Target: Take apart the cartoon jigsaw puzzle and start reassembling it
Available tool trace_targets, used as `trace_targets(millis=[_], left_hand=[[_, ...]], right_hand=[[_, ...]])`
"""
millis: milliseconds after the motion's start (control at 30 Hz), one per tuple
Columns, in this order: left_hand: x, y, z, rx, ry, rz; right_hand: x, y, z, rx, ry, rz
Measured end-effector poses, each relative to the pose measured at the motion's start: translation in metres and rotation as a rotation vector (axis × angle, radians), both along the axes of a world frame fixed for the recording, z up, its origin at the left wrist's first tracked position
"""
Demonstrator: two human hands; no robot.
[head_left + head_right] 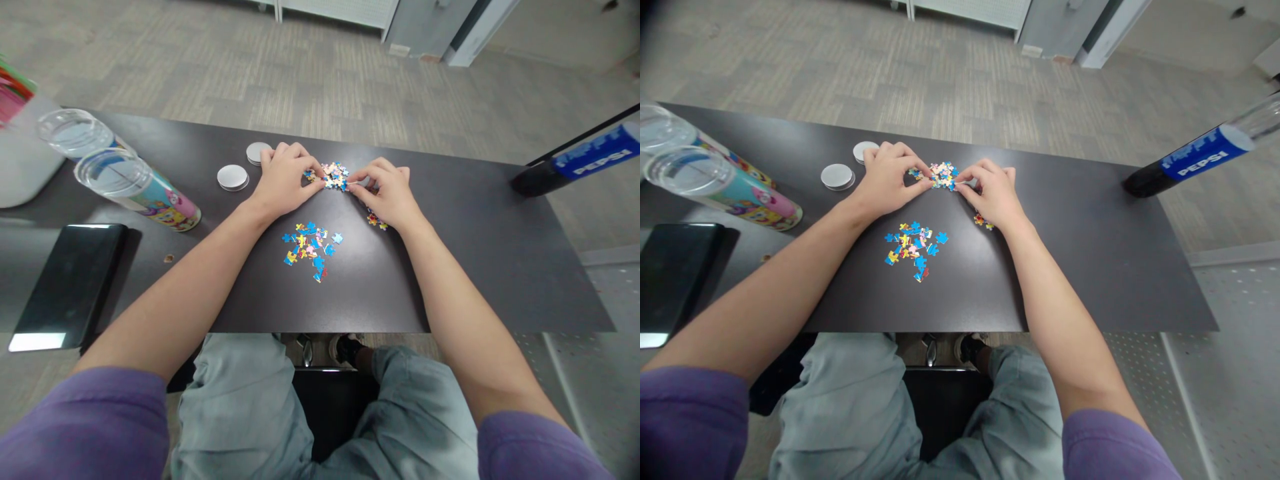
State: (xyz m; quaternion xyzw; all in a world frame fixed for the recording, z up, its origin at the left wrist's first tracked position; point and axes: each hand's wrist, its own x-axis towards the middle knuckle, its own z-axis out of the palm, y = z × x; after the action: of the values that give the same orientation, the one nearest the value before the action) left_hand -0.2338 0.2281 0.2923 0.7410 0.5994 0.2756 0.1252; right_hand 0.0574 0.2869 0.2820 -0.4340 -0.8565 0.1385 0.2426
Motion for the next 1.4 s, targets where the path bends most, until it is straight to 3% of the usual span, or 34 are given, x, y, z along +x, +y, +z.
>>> trace_targets(millis=[533,667,767,933,1000,1100,1267,1400], left_hand=[[-0.015,0.008,-0.001,0.0,-0.097,0.001],[-0.02,0.01,0.0,0.013,-0.114,0.053],[-0.024,0.01,0.002,0.016,-0.106,0.078],[-0.025,0.007,0.0,0.01,-0.068,0.064],[-0.024,0.007,-0.002,-0.009,-0.047,0.057],[-0.022,0.007,-0.003,-0.028,-0.027,0.049],[-0.019,0.006,-0.002,-0.027,-0.02,0.064],[-0.017,0.004,-0.001,-0.01,-0.028,0.063]], right_hand=[[0.011,0.009,0.002,0.029,-0.003,-0.002],[0.009,0.007,0.008,0.016,0.046,0.004],[0.003,0.002,0.011,-0.034,0.087,0.099],[-0.01,-0.01,0.011,-0.299,0.106,0.366],[-0.012,-0.013,0.01,-0.316,0.103,0.418],[-0.008,-0.009,0.01,-0.198,0.106,0.344],[0.009,0.008,0.005,-0.039,0.138,0.025],[0.018,0.018,-0.005,0.004,0.092,-0.052]])
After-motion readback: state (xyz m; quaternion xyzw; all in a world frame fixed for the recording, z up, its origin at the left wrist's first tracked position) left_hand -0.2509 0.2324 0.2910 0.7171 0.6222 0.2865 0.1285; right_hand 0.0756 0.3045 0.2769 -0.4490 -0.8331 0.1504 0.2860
